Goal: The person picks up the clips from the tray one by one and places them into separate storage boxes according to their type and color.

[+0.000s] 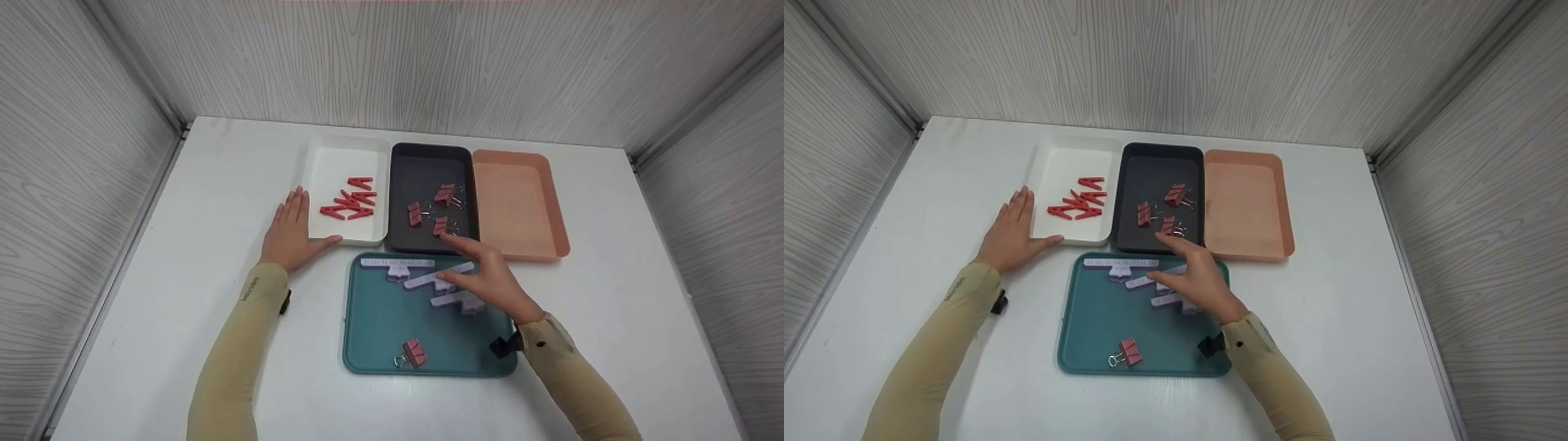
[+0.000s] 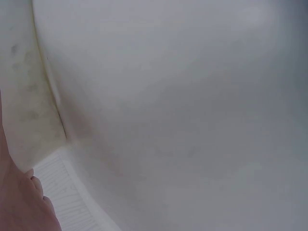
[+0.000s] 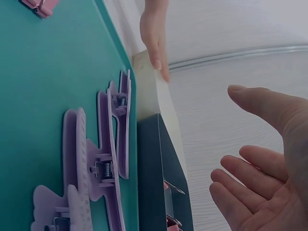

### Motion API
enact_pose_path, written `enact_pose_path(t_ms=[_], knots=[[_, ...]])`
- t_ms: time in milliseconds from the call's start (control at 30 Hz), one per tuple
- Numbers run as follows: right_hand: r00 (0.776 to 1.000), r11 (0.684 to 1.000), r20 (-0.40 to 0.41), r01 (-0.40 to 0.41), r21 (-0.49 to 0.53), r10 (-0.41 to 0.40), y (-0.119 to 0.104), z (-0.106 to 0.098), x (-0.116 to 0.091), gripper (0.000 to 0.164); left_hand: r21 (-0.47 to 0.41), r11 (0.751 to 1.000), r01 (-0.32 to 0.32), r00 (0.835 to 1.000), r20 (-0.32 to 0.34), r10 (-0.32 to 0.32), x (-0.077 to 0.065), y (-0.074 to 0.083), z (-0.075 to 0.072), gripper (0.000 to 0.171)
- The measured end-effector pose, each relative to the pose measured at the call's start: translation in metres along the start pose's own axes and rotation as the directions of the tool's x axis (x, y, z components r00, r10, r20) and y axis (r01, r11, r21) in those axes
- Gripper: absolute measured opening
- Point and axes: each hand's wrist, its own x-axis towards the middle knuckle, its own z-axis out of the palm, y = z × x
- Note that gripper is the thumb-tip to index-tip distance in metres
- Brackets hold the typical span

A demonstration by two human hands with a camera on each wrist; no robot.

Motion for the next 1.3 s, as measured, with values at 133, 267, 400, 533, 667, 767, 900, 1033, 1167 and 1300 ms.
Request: enact_pose_path(t_ms=[133, 267, 400, 533, 667, 767, 900, 1033, 1167, 1300], knots=[[1.000, 1.000, 0.013, -0.028, -0.004, 0.028, -0.001, 0.003, -0.004, 0.068, -0.008, 1.000, 0.001, 1.000, -0.002, -0.001, -0.001, 0.000, 0.000, 0.127], [0.999, 0.999, 0.033, -0.030, 0.009, 0.030, -0.002, 0.005, -0.007, 0.070, -0.019, 1.000, 0.004, 1.000, -0.003, -0.004, -0.001, 0.001, -0.001, 0.127], [0.998, 0.999, 0.060, -0.033, 0.025, 0.031, -0.002, 0.008, -0.009, 0.071, -0.016, 1.000, 0.003, 1.000, -0.007, -0.003, -0.001, 0.001, -0.001, 0.127], [0.994, 0.999, 0.103, -0.034, 0.026, 0.031, -0.001, 0.012, -0.012, 0.072, -0.013, 1.000, 0.006, 1.000, -0.004, -0.006, -0.001, 0.001, -0.001, 0.128], [0.989, 1.000, 0.148, -0.016, 0.013, 0.014, -0.001, 0.015, -0.016, 0.070, -0.012, 1.000, 0.009, 1.000, -0.002, -0.009, -0.001, 0.002, -0.002, 0.128], [0.984, 1.000, 0.176, 0.012, 0.012, -0.014, 0.000, 0.019, -0.018, 0.068, -0.010, 1.000, 0.010, 1.000, -0.002, -0.010, -0.001, 0.002, -0.001, 0.127], [0.977, 0.999, 0.207, 0.037, 0.028, -0.042, 0.002, 0.024, -0.020, 0.068, -0.007, 1.000, 0.015, 1.000, 0.005, -0.015, 0.000, 0.001, 0.001, 0.127], [0.969, 0.999, 0.246, 0.027, 0.044, -0.037, 0.004, 0.028, -0.022, 0.068, -0.003, 1.000, 0.020, 1.000, 0.004, -0.020, 0.001, 0.000, 0.002, 0.128], [0.958, 0.998, 0.284, 0.011, 0.065, -0.029, 0.005, 0.032, -0.025, 0.071, -0.016, 1.000, 0.014, 1.000, -0.001, -0.014, 0.001, 0.000, 0.001, 0.128], [0.948, 0.998, 0.317, -0.009, 0.062, -0.012, 0.005, 0.036, -0.028, 0.074, -0.023, 1.000, 0.010, 1.000, -0.004, -0.010, 0.000, 0.000, 0.000, 0.128]])
